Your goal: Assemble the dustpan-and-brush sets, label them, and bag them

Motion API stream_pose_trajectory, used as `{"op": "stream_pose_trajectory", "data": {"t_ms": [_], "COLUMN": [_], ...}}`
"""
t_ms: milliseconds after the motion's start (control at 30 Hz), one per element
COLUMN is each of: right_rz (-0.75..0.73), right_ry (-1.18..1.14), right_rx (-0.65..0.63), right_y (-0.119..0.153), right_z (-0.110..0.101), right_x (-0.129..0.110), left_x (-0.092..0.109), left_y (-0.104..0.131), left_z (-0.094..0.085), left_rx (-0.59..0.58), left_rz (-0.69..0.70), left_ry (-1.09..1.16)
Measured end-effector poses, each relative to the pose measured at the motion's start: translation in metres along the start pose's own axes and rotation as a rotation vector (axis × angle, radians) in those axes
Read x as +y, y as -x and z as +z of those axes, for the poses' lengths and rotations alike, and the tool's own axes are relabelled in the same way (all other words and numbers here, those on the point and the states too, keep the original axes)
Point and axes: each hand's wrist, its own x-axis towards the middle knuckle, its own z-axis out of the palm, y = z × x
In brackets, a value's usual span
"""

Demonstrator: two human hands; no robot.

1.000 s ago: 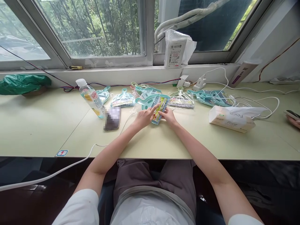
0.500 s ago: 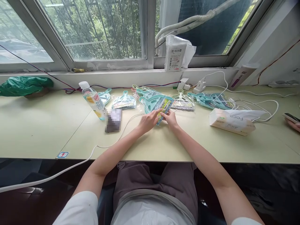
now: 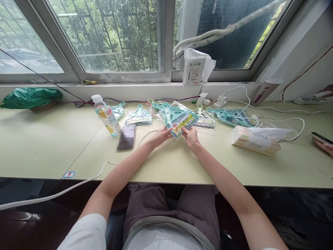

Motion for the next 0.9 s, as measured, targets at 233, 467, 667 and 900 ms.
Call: {"op": "stream_pose_trajectory", "data": {"t_ms": [233,467,667,900], "right_rz": [0.009,0.006,0.016,0.018], "right_ry": [-0.083,-0.077,-0.072,-0.101], "right_rx": [0.051,-0.020,-0.002,-0.076], "right_y": [0.000,0.001,-0.003,-0.006], "right_z": [0.001,0.005,0.000,-0.001], "right_x": [-0.003,-0.006,-0.006,-0.009], "left_x": [-0.010,-0.005,-0.009,0.002], "left_y": [0.016,-0.002,0.005,-0.003], "left_z": [0.026,0.012,0.025,0.018], "left_rx": [-0.311,0.112,-0.093,0.045], "left_rz": [-0.348,0.071,-0.100,0.024], "left_ry": [-0.075,-0.015,-0.016,-0.123]}}
